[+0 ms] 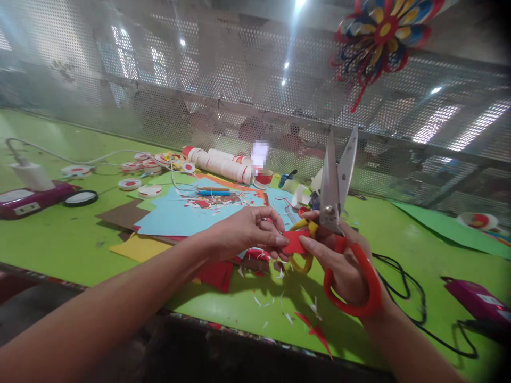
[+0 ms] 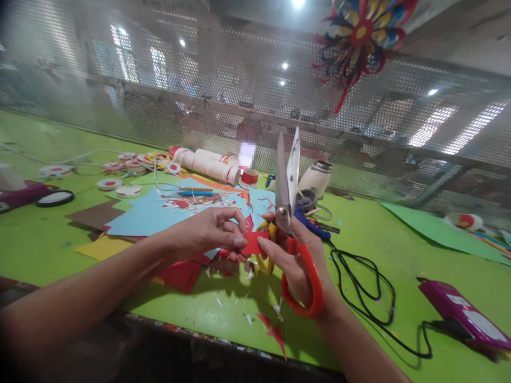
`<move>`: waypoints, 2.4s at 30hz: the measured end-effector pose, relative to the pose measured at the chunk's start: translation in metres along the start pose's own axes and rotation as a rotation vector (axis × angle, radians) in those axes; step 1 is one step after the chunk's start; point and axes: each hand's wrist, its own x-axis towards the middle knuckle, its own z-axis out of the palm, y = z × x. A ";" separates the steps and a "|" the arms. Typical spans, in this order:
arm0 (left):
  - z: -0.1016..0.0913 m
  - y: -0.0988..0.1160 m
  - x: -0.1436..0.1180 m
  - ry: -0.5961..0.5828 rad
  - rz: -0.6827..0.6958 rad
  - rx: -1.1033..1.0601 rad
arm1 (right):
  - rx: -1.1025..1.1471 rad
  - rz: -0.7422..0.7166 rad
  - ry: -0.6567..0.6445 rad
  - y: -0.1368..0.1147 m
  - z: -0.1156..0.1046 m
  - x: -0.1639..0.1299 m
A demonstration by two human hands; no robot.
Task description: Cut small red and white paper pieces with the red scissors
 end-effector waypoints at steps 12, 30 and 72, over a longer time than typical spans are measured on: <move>0.009 0.001 0.001 0.159 0.012 0.004 | 0.003 0.056 0.007 0.009 0.002 0.006; 0.002 -0.004 0.004 0.191 0.059 -0.086 | -0.114 -0.124 0.009 -0.003 0.017 0.003; 0.006 -0.009 0.001 0.232 0.174 0.137 | -0.101 -0.121 0.114 0.014 0.026 0.003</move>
